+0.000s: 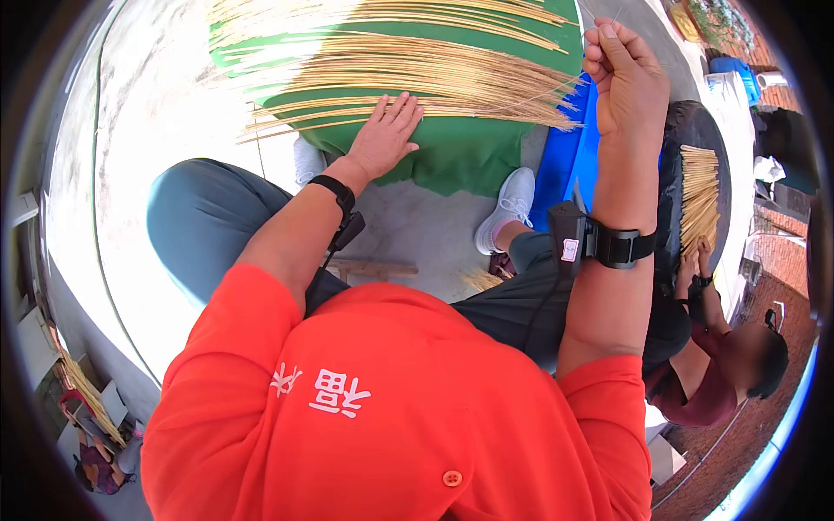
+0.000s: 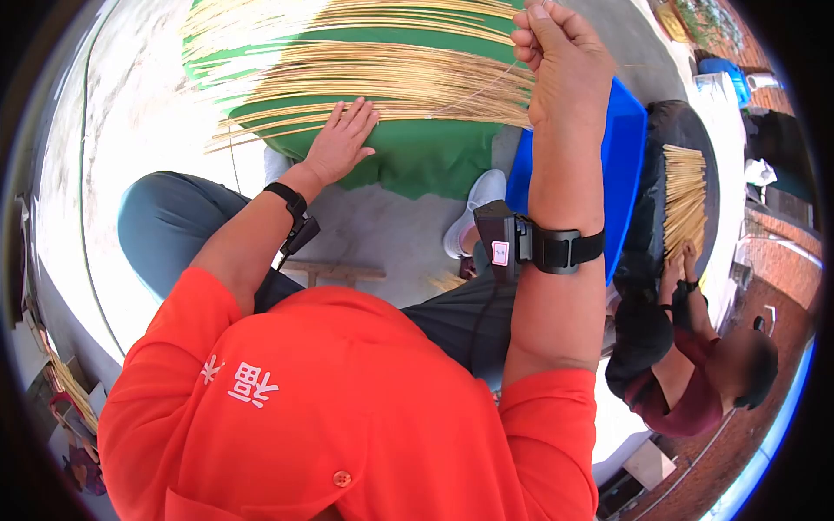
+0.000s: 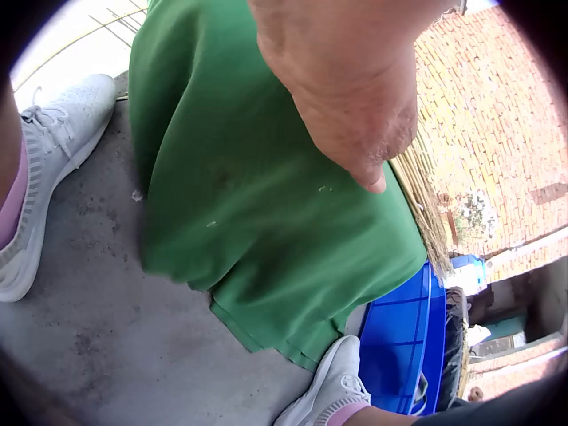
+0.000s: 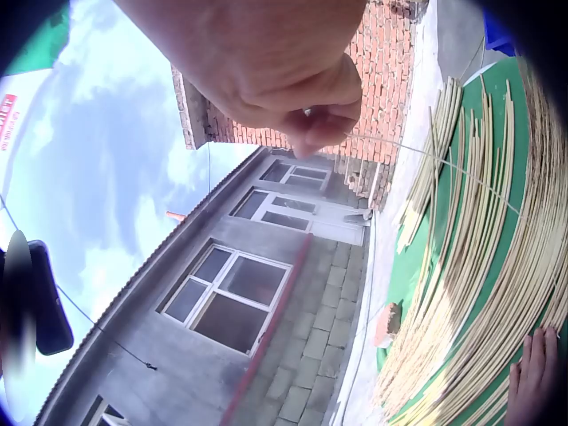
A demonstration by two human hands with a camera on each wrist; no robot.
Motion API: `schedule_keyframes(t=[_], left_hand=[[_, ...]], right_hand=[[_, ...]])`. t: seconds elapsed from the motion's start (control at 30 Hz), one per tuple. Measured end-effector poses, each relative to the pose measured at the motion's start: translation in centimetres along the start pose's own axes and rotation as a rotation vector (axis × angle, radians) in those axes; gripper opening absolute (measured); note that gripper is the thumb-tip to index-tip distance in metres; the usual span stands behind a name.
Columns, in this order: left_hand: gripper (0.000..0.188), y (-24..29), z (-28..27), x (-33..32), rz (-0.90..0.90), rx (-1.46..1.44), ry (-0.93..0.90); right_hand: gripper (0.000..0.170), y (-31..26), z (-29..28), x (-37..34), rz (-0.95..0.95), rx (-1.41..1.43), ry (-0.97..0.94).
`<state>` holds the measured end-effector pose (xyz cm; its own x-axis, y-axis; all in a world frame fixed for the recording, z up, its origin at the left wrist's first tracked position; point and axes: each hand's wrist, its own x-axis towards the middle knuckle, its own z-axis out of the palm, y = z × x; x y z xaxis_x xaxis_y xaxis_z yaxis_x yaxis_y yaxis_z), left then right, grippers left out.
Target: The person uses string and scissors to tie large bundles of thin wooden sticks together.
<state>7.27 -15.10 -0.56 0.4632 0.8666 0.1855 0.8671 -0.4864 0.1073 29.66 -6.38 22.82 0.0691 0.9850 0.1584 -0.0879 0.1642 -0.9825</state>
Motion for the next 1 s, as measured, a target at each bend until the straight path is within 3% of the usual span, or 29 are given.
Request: schedule_keyframes(t=[0.07,0.33,0.43,0.5,0.57,0.63,0.7,0.77,1.0], left_hand=[[0.065,-0.3,0.0,0.3,0.001,0.063,-0.099],[0.067,-0.7,-1.5,1.4,0.051,0.053,-0.16],[0.057,-1.6,-4.0,3.0,0.064,-0.011,-0.144],[0.046,-2.5,-6.5,4.7,-0.149,-0.318,-0.081],[0.037,-2.8,-9.6,6.3,-0.215,-0.315,0.027],[0.034,-1.8,-15.2,8.1,-0.318,-0.837,-0.071],[0.035,-1.0,-17.6,9.0,-0.298,-0.964,-0.02],[0.036,0.8,-19.7,8.7,-0.319,-1.431,-0.005],[0.03,3.5,-18.9,9.2,-0.339,-1.701,0.026]], right_hand=[[0.015,-0.2,0.0,-0.2,-0.02,0.01,0.015],[0.013,-1.3,-1.0,-1.3,-0.101,0.093,0.049],[0.013,-1.3,0.0,-2.6,0.031,-0.03,-0.019],[0.013,-0.3,0.4,-2.9,0.199,0.025,-0.082],[0.012,0.4,1.0,-3.3,0.226,0.048,-0.132],[0.012,0.7,1.9,-3.7,0.318,0.049,-0.217],[0.012,0.7,2.9,-4.1,0.322,0.078,-0.238],[0.012,0.8,3.5,-4.3,0.376,0.091,-0.251],[0.01,1.1,3.4,-4.3,0.408,0.097,-0.236]])
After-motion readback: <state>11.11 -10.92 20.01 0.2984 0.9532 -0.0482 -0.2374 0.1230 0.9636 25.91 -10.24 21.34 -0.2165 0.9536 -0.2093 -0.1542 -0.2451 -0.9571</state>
